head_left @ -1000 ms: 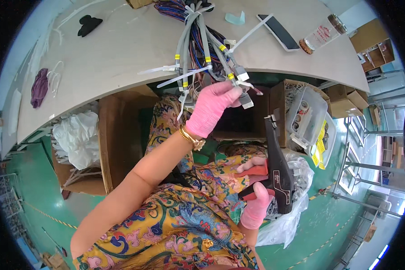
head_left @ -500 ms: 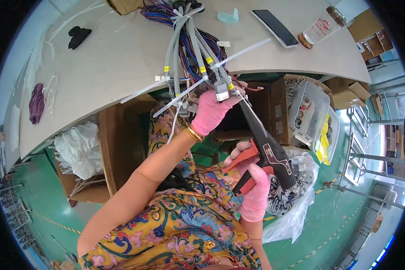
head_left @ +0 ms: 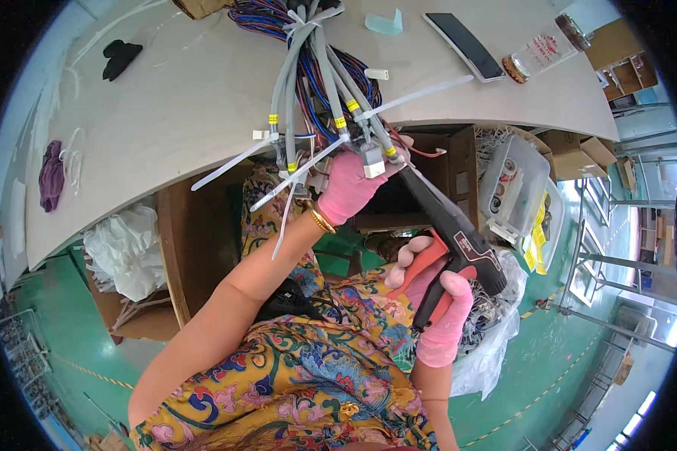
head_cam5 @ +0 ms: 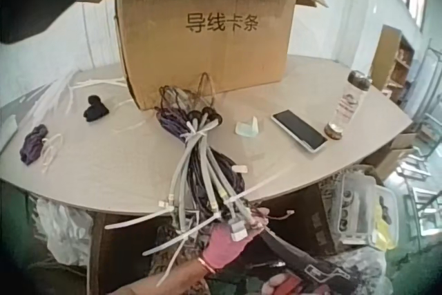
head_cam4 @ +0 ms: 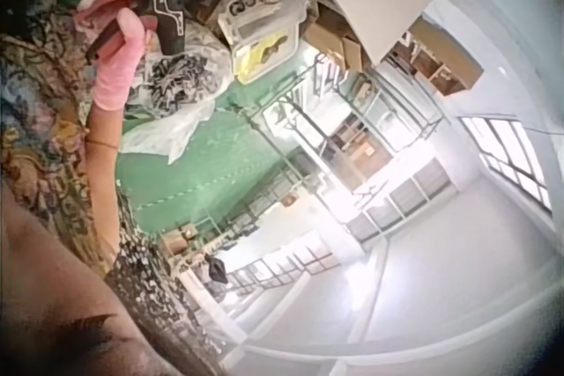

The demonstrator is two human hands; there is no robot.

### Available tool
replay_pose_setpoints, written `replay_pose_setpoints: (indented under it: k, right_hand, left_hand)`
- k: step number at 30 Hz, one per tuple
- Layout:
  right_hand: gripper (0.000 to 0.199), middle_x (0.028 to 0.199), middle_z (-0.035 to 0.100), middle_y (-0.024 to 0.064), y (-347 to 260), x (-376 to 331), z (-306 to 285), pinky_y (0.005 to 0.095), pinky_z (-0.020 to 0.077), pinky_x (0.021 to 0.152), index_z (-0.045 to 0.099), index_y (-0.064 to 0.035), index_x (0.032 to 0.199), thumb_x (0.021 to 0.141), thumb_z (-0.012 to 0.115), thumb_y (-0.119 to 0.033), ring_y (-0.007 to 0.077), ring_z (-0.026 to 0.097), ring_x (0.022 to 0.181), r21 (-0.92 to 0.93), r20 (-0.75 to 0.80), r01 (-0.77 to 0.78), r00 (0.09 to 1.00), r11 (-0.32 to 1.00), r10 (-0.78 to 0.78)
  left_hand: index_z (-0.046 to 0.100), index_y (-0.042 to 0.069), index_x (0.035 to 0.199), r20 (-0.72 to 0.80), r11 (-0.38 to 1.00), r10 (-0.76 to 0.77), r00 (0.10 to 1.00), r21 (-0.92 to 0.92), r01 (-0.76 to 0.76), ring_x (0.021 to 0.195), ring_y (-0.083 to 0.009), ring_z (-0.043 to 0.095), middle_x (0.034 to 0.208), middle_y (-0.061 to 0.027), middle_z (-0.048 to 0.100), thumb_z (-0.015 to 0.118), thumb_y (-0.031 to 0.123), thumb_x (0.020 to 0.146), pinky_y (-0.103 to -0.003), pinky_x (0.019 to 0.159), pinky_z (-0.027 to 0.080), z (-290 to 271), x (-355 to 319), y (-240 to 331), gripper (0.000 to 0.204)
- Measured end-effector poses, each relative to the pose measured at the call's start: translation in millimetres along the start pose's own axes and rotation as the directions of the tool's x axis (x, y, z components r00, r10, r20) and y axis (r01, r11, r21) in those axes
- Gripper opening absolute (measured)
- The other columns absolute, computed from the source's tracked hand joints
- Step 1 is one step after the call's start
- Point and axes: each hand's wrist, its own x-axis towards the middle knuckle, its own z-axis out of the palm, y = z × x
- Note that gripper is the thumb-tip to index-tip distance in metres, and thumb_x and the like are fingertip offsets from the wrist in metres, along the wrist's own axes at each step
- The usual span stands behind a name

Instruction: The recorder is organizing a bundle of wires, applying cable ties, and using a heat gun to secure components of a wire harness.

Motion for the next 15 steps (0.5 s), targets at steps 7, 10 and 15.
replay_pose_setpoints:
  k: [7,10,15]
  right_hand:
    - [0.052,0.098,0.057,0.0139,-6,6,12,0.0367,0.0475,0.076,0.053,0.0019,0.115,0.075,0.060,-0.031,0.0271,0.059,0.079,-0.100,-0.046,0.000,0.999,0.995,-0.005]
    - [0.046,0.092,0.055,0.0118,-8,2,14,0.0350,0.0470,0.074,0.054,0.0010,0.109,0.074,0.062,-0.028,0.0257,0.058,0.078,-0.213,-0.122,-0.025,0.993,0.977,-0.001]
    - [0.043,0.088,0.053,0.0087,2,-1,-1,0.0339,0.0460,0.071,0.053,-0.0005,0.105,0.072,0.066,-0.026,0.0224,0.057,0.076,-0.297,-0.021,-0.056,0.998,0.953,0.052]
  left_hand:
    - [0.045,-0.003,0.121,0.002,0.938,-0.078,0.997,-0.338,0.075,0.107,-0.0259,0.057,0.114,-0.0188,0.056,0.054,0.007,0.090,-0.036,0.098,0.046,-7,0,-22,0.034]
    - [0.045,-0.002,0.122,0.128,0.427,-0.139,0.982,-0.887,0.176,0.109,-0.0262,0.056,0.115,-0.0186,0.056,0.055,0.007,0.090,-0.037,0.099,0.046,-9,4,-28,0.035]
    - [0.045,-0.002,0.123,0.039,0.997,0.013,0.999,-0.071,-0.010,0.108,-0.0243,0.057,0.115,-0.0173,0.056,0.058,0.004,0.089,-0.036,0.095,0.049,-12,0,-19,0.037]
